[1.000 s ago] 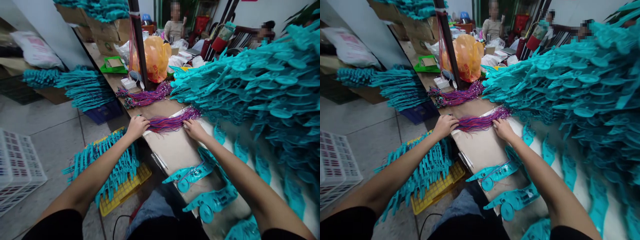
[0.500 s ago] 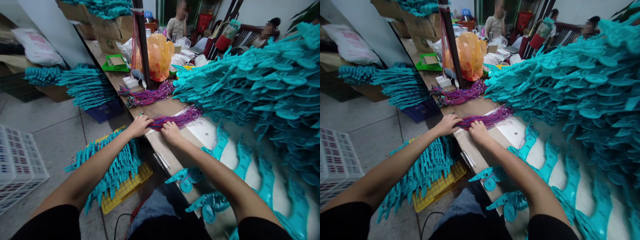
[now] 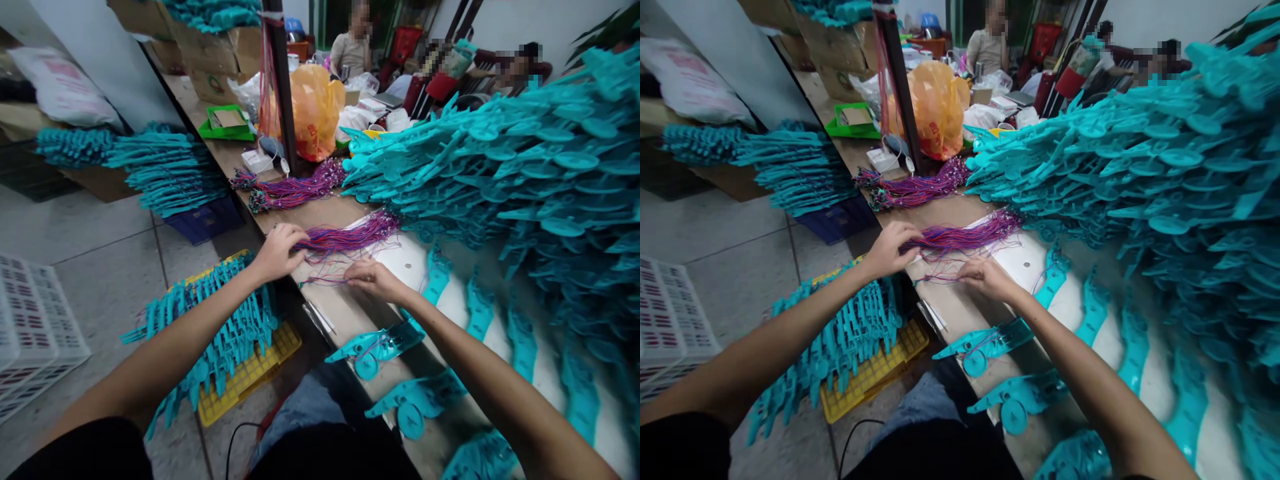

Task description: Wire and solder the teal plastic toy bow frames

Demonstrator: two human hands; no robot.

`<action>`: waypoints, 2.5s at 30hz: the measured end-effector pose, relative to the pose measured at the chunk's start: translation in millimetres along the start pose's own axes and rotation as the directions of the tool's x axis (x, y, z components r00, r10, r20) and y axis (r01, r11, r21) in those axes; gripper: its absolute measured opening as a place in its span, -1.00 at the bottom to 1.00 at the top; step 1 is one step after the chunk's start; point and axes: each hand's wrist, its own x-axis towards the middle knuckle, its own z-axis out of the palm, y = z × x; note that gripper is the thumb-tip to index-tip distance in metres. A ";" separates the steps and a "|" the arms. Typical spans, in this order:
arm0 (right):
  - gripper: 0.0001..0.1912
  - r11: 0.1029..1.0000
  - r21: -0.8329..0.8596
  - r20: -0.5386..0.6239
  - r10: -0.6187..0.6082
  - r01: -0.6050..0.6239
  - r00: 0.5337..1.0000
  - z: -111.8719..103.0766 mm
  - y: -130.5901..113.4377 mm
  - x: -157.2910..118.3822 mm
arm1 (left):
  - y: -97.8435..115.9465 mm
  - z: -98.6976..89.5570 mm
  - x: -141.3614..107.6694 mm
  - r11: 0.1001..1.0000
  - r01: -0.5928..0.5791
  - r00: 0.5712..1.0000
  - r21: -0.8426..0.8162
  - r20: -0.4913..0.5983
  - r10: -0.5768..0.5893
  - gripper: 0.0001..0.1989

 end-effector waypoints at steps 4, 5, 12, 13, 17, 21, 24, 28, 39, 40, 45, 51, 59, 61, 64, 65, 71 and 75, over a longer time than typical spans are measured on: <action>-0.78 0.997 -0.070 -0.002 0.023 -0.023 1.000 5.1 -3.7 -12.6 | 38.3 11.9 -39.3 0.996 -0.080 0.984 0.025 0.161 0.075 -0.73; -0.79 0.994 -0.106 -0.001 0.031 -0.031 1.000 6.0 -4.8 -15.0 | 44.9 14.9 -47.2 0.996 -0.058 0.986 0.063 0.161 0.047 -0.76; -0.81 0.949 -0.232 -0.222 0.162 -0.214 0.961 11.2 -10.0 -17.1 | 90.3 9.8 -82.9 0.996 0.016 0.999 -0.084 0.039 -0.013 -0.78; -0.82 0.951 -0.192 -0.260 0.188 -0.241 0.947 13.1 -11.3 -14.1 | 98.5 9.2 -85.2 0.989 -0.002 0.998 -0.146 0.057 0.011 -0.79; -0.83 0.959 -0.063 -0.300 0.245 -0.275 0.922 19.9 -20.7 -2.2 | 119.7 15.5 -86.9 0.970 0.053 0.997 -0.236 0.068 -0.037 -0.78; -0.83 0.941 -0.061 -0.318 0.298 -0.333 0.900 22.1 -28.7 5.5 | 124.1 19.9 -83.8 0.922 0.200 0.979 -0.332 0.021 -0.205 -0.82; -0.81 0.924 0.006 -0.360 0.359 -0.382 0.861 27.2 -30.3 21.0 | 132.2 16.3 -79.9 0.836 0.170 0.985 -0.521 0.059 -0.163 -0.83; -0.76 0.973 0.093 -0.149 0.225 -0.213 0.963 29.1 -31.7 47.5 | 139.1 13.3 -72.5 0.703 0.190 0.981 -0.686 0.097 -0.171 -0.78; -0.54 0.961 -0.275 -0.074 0.002 -0.022 0.997 14.6 -65.8 -39.6 | 132.1 12.9 -62.0 0.349 0.360 0.912 -0.865 0.248 -0.326 -0.84; -0.61 0.939 -0.336 -0.131 0.024 -0.067 0.991 18.8 -62.5 -43.0 | 134.0 11.9 -58.5 0.323 0.355 0.914 -0.877 0.253 -0.316 -0.85; -0.81 0.912 -0.326 -0.425 0.093 -0.248 0.900 13.1 -34.2 -47.2 | 127.6 2.9 -53.0 0.374 0.375 0.920 -0.849 0.291 -0.261 -0.80; -0.83 0.923 -0.354 -0.072 0.131 -0.148 0.989 1.6 -28.3 -60.8 | 100.2 12.9 -54.1 0.454 0.486 0.872 -0.747 0.448 -0.198 -0.60; -0.77 0.936 -0.319 0.079 0.183 -0.149 0.980 6.8 -41.8 -67.1 | 81.7 54.8 2.7 0.985 0.052 0.990 -0.166 0.140 -0.029 -0.80; -0.76 0.949 -0.294 0.108 0.154 -0.117 0.982 5.3 -41.5 -73.0 | 75.2 50.1 6.9 0.983 -0.018 0.987 -0.182 0.155 0.047 -0.87; -0.75 0.955 -0.291 0.121 0.103 -0.064 0.987 9.4 -37.6 -77.7 | 63.5 29.1 6.6 0.936 0.075 0.983 -0.345 0.181 -0.012 -0.87; -0.75 0.951 -0.305 0.111 0.095 -0.057 0.989 12.8 -36.3 -76.4 | 61.2 18.6 7.4 0.889 0.155 0.978 -0.432 0.194 -0.076 -0.85; -0.68 0.945 -0.328 0.150 0.044 0.008 0.988 26.9 -39.5 -45.1 | 75.8 -62.8 41.4 0.366 0.385 0.917 -0.847 0.306 -0.256 -0.71; -0.63 0.965 -0.152 -0.085 0.203 -0.214 0.976 7.5 -32.0 -32.7 | 93.5 -100.6 74.3 0.297 0.309 0.936 -0.904 0.232 -0.265 -0.80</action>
